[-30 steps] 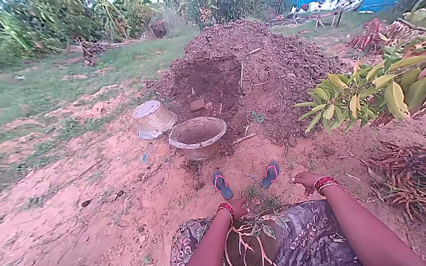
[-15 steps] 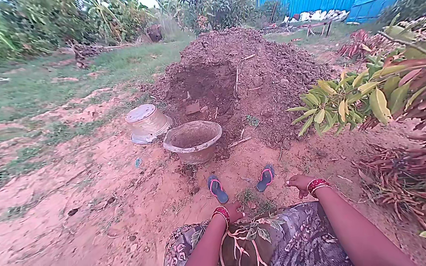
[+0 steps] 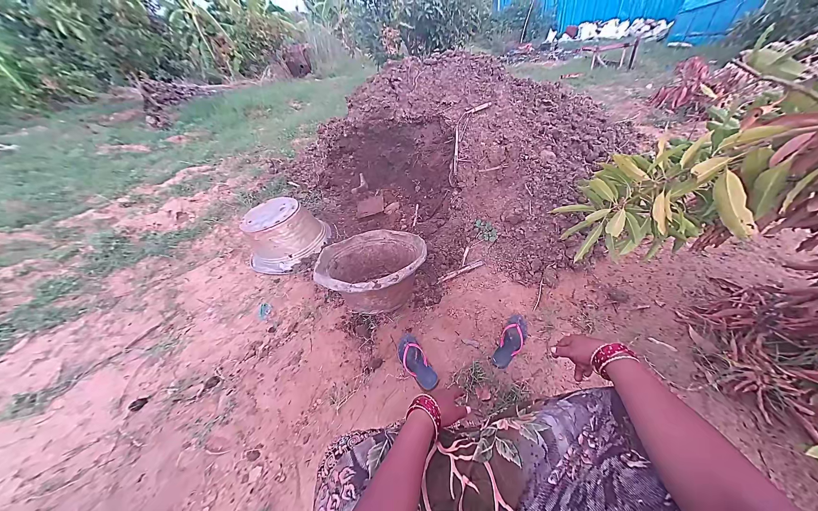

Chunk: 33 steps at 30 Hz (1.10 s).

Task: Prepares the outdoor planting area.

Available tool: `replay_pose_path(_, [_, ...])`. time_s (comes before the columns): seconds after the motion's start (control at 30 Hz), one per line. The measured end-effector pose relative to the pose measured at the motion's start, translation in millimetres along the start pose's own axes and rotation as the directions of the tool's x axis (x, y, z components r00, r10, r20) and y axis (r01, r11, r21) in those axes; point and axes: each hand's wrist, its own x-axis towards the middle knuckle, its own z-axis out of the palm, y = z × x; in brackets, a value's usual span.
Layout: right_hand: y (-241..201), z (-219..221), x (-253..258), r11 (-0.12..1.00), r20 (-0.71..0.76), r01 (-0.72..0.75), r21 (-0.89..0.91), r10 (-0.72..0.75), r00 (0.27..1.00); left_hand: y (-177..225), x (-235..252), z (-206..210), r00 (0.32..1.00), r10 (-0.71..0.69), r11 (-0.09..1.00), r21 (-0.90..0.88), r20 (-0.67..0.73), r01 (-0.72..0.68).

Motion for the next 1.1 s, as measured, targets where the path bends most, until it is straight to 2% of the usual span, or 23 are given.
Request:
replay_pose_path(0.33, [-3.3,-1.1,-10.2,0.999,0.010,0.011,-0.046,-0.010,1.000,-4.0,6.2,0.1,1.000,0.017,1.000,0.004,-0.003,-0.017])
replay_pose_path(1.1, [-4.8,-0.9,-7.6,0.999,0.023,0.017,-0.034,-0.016,1.000,-4.3,6.0,-1.3,1.000,-0.009,1.000,-0.011,-0.004,0.009])
